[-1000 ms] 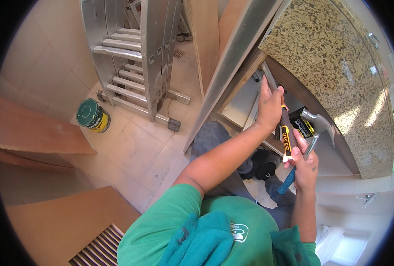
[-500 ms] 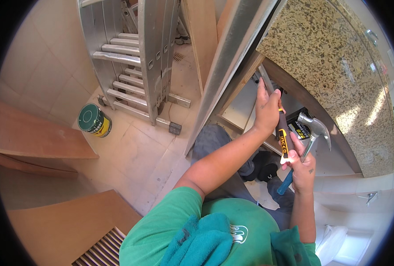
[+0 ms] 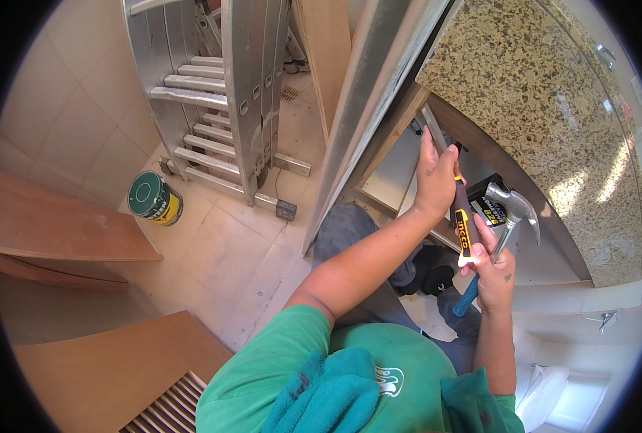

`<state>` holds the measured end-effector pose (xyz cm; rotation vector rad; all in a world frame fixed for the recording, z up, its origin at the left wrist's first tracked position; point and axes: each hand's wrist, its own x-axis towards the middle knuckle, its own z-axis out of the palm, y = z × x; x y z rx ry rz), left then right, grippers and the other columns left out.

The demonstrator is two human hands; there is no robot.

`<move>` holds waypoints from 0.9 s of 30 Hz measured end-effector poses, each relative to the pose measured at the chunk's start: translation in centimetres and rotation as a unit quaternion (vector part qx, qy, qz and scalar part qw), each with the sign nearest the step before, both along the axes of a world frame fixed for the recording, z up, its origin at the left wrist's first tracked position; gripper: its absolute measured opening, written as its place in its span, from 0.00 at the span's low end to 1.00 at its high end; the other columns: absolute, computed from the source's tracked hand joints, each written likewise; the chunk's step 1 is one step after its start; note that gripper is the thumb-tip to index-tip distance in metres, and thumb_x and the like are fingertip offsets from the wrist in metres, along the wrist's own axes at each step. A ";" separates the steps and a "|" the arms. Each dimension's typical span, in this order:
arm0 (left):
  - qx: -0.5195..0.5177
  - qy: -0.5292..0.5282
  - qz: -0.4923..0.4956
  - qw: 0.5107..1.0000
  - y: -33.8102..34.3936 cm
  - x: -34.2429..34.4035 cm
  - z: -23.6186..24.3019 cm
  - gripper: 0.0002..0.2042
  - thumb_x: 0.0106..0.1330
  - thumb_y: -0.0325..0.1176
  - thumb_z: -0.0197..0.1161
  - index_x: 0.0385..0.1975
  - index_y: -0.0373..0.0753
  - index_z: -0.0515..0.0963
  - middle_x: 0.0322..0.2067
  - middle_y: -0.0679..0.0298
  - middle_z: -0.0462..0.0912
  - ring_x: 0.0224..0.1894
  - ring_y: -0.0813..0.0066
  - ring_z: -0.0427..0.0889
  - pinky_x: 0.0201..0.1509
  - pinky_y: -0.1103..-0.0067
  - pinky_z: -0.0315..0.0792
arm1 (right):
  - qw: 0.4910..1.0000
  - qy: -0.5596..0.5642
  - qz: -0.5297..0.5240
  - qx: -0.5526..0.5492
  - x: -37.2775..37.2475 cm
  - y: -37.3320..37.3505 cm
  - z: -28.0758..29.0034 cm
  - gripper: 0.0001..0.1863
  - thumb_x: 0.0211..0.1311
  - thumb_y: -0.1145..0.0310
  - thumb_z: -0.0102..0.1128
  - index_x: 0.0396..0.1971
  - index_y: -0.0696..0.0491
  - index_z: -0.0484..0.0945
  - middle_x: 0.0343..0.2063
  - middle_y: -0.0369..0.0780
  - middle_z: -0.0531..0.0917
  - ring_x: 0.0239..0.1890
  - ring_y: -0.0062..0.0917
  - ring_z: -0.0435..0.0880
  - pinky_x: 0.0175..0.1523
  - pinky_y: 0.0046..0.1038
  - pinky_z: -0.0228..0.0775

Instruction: The person sits on the floor under a bathroom vanity and uses a utility knife to score the edge of a wooden trim piece. They then use a hammer to tap the trim into place along the side of the cabinet.

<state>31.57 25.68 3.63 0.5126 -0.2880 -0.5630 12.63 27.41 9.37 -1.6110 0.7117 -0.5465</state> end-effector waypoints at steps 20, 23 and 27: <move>0.000 -0.004 0.000 1.000 -0.1 0.0 -0.1 0.39 0.72 0.30 0.53 0.76 0.30 0.36 0.29 0.63 0.74 0.20 0.78 0.73 0.23 0.81 0.74 | 1.000 0.003 0.003 -0.003 -0.1 -0.4 -0.2 0.28 0.67 0.68 0.64 0.62 0.67 0.72 0.60 0.47 0.80 0.27 0.16 0.80 0.30 0.18 0.75; -0.009 -0.003 0.000 1.000 -0.2 0.0 0.0 0.39 0.72 0.30 0.53 0.76 0.31 0.36 0.29 0.63 0.74 0.21 0.79 0.73 0.24 0.81 0.74 | 1.000 0.005 0.002 -0.006 -0.1 -0.5 -0.1 0.28 0.67 0.67 0.64 0.63 0.66 0.72 0.58 0.46 0.81 0.28 0.15 0.79 0.30 0.18 0.75; -0.011 0.010 0.008 1.000 -0.3 -0.1 0.2 0.40 0.72 0.30 0.53 0.76 0.31 0.36 0.30 0.63 0.74 0.21 0.79 0.73 0.24 0.81 0.74 | 1.000 -0.003 0.003 -0.019 -0.1 -0.5 -0.1 0.29 0.68 0.67 0.64 0.64 0.65 0.72 0.53 0.44 0.83 0.28 0.15 0.79 0.30 0.18 0.74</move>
